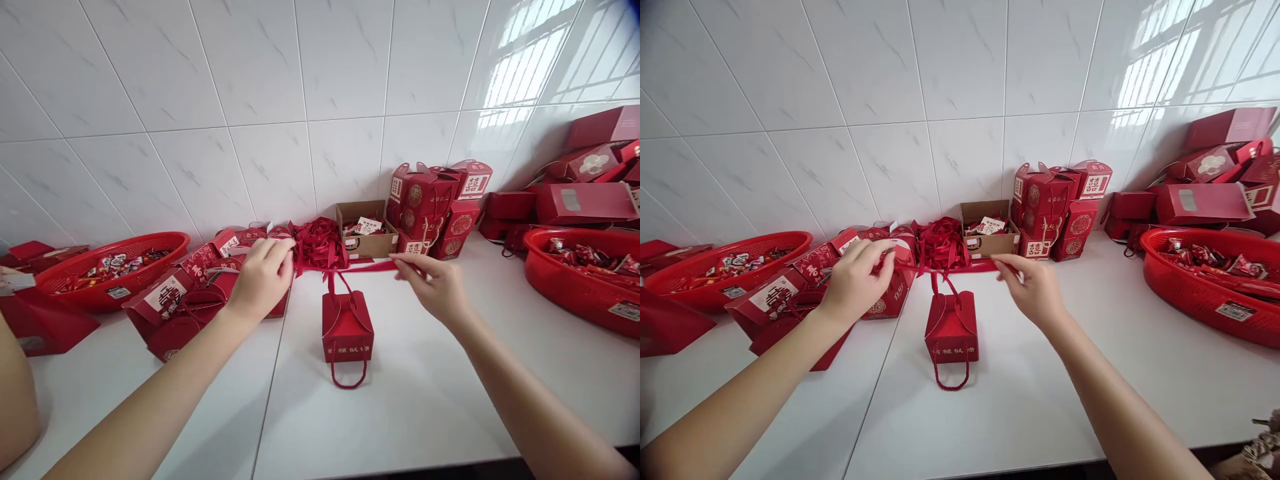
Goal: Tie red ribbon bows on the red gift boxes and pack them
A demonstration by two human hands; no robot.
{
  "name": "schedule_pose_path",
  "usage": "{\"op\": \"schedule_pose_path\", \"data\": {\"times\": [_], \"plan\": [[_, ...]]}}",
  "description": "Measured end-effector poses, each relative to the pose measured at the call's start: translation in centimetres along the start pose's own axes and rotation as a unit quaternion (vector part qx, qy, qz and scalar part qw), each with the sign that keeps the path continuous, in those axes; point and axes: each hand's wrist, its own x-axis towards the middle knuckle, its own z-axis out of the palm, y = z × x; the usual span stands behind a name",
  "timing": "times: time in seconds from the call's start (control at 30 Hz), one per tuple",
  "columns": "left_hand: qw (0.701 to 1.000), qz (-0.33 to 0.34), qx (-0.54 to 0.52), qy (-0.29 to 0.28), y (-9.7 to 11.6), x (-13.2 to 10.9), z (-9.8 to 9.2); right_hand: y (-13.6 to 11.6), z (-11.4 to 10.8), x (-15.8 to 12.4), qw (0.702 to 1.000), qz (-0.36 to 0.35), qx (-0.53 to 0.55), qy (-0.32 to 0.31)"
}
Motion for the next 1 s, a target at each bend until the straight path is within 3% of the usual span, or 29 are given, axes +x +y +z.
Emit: {"op": "schedule_pose_path", "data": {"times": [0.07, 0.13, 0.2, 0.23, 0.3, 0.37, 0.5, 0.63, 0.77, 0.83, 1.0], "plan": [[0.996, 0.004, 0.053, -0.076, -1.8, -2.2, 0.1, 2.9, -1.8, -2.3, 0.992, 0.106, -0.033, -0.064], [0.988, 0.018, 0.06, -0.141, -3.0, -4.5, 0.2, 5.5, -3.3, -4.5, 0.964, 0.193, -0.061, -0.172], [0.981, 0.033, 0.054, -0.181, -3.1, -6.1, 0.5, 7.1, -4.0, -5.9, 0.934, 0.239, -0.078, -0.253], [0.979, 0.039, 0.053, -0.191, -2.8, -6.6, 0.7, 7.3, -4.0, -6.3, 0.929, 0.246, -0.088, -0.262], [0.982, 0.028, 0.018, -0.185, -1.5, -6.9, 1.2, 6.8, -3.2, -6.3, 0.94, 0.236, -0.109, -0.222], [0.978, -0.049, -0.104, -0.172, 0.1, -6.6, 1.9, 5.4, -1.6, -5.5, 0.955, 0.21, -0.1, -0.182], [0.895, -0.214, -0.337, -0.199, 2.6, -6.1, 3.6, 2.3, 2.4, -3.5, 0.956, 0.166, 0.017, -0.241], [0.839, -0.285, -0.392, -0.247, 3.5, -6.2, 4.9, 1.0, 5.2, -3.0, 0.905, 0.223, 0.125, -0.339], [0.786, -0.333, -0.419, -0.311, 3.6, -6.1, 4.7, 0.9, 5.7, -3.1, 0.849, 0.27, 0.212, -0.401], [0.78, -0.341, -0.417, -0.32, 3.6, -6.1, 4.4, 0.8, 5.3, -2.9, 0.848, 0.272, 0.211, -0.403], [0.81, -0.361, -0.38, -0.261, 3.3, -6.4, 4.2, 0.8, 3.6, -2.3, 0.889, 0.261, 0.144, -0.347]]}}
